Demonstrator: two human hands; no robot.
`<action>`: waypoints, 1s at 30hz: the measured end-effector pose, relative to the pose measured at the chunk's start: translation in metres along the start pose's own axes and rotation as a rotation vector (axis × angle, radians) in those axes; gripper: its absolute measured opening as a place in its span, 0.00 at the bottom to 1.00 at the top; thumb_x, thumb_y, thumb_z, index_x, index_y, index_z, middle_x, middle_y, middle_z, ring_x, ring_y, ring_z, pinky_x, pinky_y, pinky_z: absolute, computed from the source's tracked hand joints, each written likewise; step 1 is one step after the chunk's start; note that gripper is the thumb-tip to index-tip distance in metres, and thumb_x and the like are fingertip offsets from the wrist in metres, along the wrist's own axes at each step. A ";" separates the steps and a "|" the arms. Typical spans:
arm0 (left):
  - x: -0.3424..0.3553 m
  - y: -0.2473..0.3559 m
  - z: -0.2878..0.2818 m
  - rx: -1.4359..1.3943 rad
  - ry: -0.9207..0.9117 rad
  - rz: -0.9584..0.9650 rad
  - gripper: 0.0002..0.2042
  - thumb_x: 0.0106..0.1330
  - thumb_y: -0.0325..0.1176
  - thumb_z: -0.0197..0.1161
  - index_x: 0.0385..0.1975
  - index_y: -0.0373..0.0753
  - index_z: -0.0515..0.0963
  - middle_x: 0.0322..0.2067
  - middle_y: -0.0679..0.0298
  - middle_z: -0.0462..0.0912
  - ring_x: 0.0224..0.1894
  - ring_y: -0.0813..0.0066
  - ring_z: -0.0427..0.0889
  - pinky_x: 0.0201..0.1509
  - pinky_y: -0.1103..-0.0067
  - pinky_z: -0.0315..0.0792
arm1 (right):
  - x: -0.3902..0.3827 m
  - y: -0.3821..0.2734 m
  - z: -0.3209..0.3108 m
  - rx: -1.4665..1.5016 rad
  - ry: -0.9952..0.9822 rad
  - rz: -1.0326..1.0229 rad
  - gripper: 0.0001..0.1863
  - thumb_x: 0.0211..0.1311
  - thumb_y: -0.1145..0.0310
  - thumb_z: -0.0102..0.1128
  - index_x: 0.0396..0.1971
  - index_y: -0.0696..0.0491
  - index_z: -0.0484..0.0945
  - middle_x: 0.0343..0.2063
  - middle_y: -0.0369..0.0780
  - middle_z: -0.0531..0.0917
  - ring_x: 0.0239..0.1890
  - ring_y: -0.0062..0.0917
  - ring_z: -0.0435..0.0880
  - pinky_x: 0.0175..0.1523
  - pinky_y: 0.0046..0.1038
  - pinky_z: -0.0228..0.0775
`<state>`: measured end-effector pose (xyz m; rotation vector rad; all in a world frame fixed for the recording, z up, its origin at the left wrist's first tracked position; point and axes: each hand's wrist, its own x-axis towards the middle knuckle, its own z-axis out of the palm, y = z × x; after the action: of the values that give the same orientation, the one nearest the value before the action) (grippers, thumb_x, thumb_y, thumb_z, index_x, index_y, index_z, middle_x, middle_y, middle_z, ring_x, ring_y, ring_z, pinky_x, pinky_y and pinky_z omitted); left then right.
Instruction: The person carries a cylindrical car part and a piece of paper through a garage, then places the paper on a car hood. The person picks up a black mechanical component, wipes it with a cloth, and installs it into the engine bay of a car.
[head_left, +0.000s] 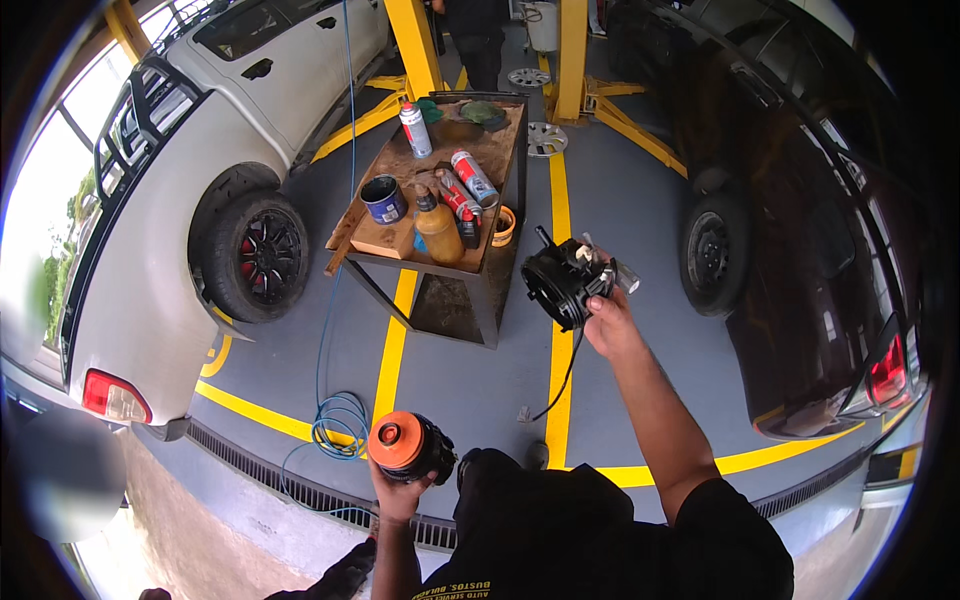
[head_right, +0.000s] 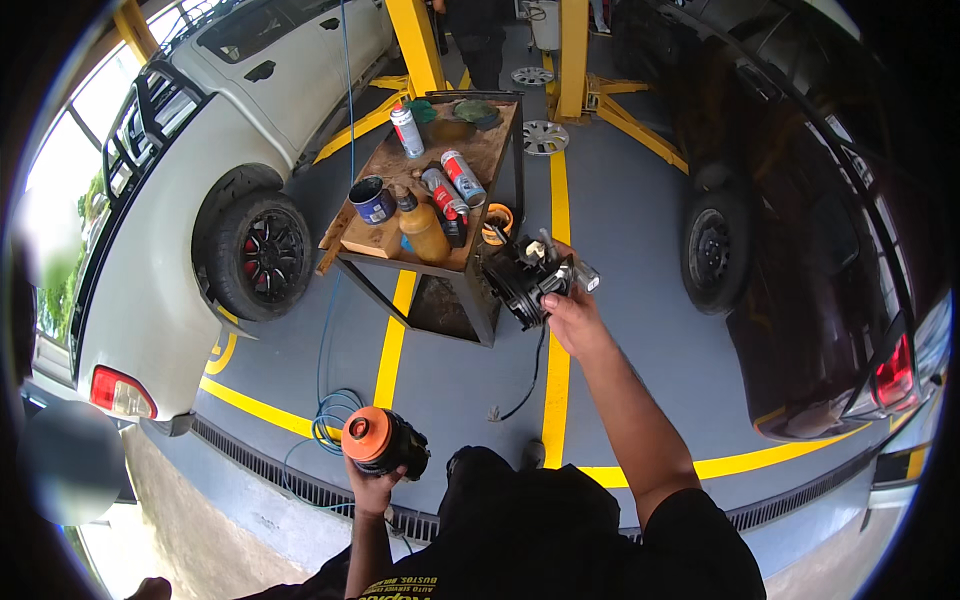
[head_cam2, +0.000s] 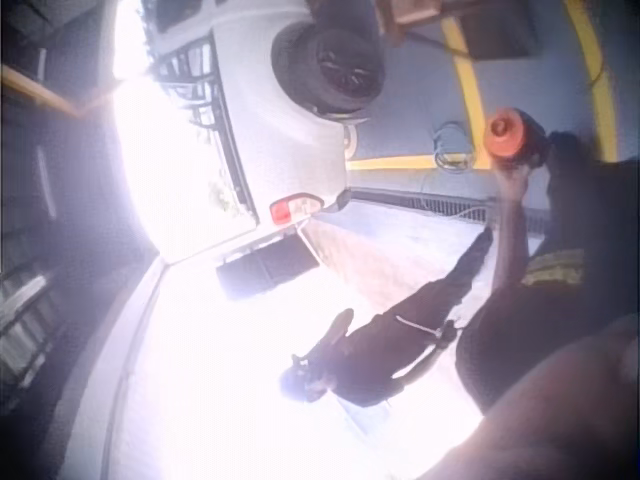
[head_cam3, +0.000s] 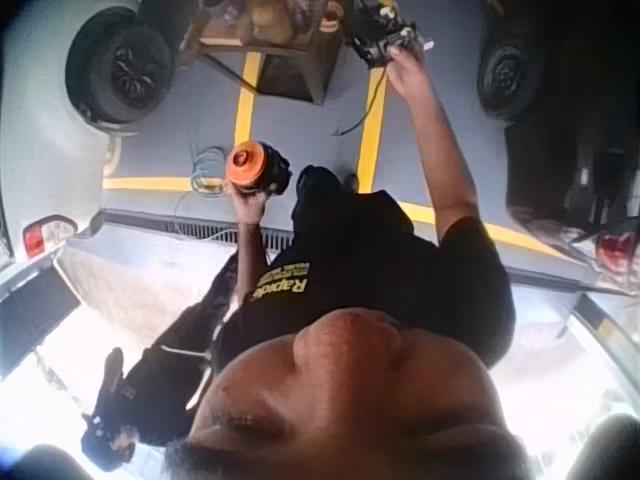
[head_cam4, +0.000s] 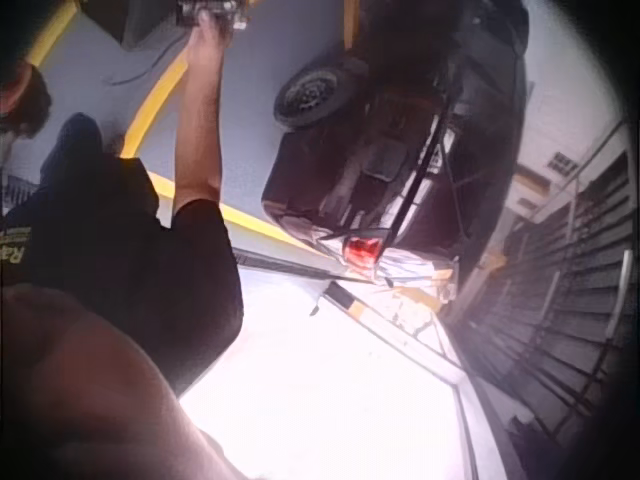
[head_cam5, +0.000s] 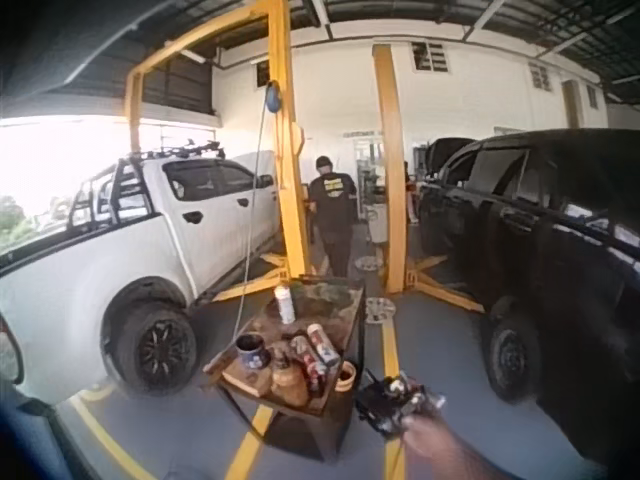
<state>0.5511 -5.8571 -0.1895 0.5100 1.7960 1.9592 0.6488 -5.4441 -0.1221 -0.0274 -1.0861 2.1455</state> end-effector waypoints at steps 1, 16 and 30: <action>0.027 0.000 0.018 -0.002 -0.025 -0.018 0.51 0.41 0.20 0.82 0.68 0.38 0.57 0.60 0.56 0.73 0.60 0.64 0.78 0.66 0.66 0.74 | 0.046 -0.002 -0.019 -0.042 0.010 -0.041 0.43 0.55 0.65 0.73 0.70 0.53 0.61 0.61 0.40 0.76 0.63 0.31 0.76 0.69 0.34 0.68; 0.446 0.008 0.276 0.180 -0.276 0.167 0.54 0.43 0.40 0.83 0.72 0.38 0.56 0.65 0.50 0.71 0.69 0.52 0.71 0.73 0.64 0.65 | 0.587 0.182 -0.285 -1.124 -0.561 0.219 0.49 0.38 0.71 0.84 0.64 0.49 0.66 0.58 0.43 0.73 0.63 0.36 0.71 0.69 0.37 0.63; 0.495 -0.002 0.370 0.046 0.692 -0.002 0.56 0.41 0.34 0.86 0.72 0.38 0.55 0.63 0.53 0.73 0.67 0.60 0.74 0.73 0.63 0.65 | 0.675 0.161 -0.154 -0.819 -1.204 0.220 0.43 0.50 0.70 0.73 0.69 0.50 0.65 0.63 0.46 0.70 0.67 0.40 0.71 0.68 0.40 0.65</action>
<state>0.3353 -5.2781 -0.1667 -0.1990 2.2242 2.2667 0.1031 -4.9887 -0.1431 0.8841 -2.6643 1.6293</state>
